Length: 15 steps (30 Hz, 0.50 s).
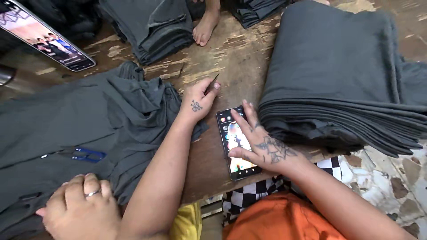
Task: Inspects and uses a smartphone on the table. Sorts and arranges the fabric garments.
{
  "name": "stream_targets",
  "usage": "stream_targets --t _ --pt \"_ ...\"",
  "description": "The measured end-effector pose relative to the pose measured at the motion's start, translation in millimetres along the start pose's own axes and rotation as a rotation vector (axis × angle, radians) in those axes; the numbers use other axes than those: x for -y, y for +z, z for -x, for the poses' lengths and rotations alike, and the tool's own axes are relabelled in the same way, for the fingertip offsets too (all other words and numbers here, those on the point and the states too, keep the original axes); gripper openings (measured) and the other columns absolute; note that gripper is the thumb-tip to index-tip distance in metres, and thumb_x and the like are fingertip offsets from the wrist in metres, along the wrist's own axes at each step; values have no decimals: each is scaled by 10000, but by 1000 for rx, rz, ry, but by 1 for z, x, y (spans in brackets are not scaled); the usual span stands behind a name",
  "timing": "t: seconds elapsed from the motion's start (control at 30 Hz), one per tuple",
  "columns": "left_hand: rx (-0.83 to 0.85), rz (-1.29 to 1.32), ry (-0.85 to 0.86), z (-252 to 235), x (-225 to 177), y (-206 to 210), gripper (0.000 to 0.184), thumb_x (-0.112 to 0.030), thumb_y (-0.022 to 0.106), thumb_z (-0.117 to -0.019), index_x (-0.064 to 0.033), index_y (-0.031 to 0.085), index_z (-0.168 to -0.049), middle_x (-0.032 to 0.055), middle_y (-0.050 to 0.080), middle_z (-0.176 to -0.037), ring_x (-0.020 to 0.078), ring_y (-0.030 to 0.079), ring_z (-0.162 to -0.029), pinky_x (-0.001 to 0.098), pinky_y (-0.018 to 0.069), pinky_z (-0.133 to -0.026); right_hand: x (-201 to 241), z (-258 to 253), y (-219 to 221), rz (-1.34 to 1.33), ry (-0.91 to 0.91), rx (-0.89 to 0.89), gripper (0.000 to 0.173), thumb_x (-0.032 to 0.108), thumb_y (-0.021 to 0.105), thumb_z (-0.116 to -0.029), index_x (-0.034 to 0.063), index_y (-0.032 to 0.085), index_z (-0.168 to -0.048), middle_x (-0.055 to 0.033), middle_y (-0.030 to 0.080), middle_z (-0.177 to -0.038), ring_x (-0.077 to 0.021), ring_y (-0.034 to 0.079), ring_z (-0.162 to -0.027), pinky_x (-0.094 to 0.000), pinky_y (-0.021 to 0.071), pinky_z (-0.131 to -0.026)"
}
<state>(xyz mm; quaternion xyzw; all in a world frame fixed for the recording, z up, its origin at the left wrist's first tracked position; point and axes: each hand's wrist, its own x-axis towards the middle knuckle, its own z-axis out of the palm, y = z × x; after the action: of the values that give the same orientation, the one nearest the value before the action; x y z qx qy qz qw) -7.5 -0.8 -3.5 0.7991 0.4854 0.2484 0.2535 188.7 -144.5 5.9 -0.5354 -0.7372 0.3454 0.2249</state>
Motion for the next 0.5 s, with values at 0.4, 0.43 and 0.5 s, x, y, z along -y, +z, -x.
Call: stream_targets --t 0.4,0.43,0.5 --pt "-4 12 36 -2 3 3 349 -311 458 -1075 -88 702 -1186 69 723 -922 163 685 -809 420 550 -761 -20 10 -2 52 -161 -101 683 634 427 -1005 25 635 -1236 -282 324 -1613 -385 357 -1498 -417 457 -1109" --pt "-3 7 36 -2 4 3 350 -318 458 -1076 -93 702 -1188 67 722 -921 168 683 -810 431 545 -764 -20 10 -2 53 -154 -104 689 631 436 -1002 16 624 -1249 -284 326 -1612 -387 373 -1489 -416 466 -1098" --pt "0 -6 36 -2 3 3 353 -325 459 -1077 -96 700 -1196 68 723 -917 179 685 -815 449 538 -769 -16 8 -2 76 -82 -84 769 663 438 -983 27 563 -1398 -270 280 -1640 -393 333 -1509 -454 443 -1118"
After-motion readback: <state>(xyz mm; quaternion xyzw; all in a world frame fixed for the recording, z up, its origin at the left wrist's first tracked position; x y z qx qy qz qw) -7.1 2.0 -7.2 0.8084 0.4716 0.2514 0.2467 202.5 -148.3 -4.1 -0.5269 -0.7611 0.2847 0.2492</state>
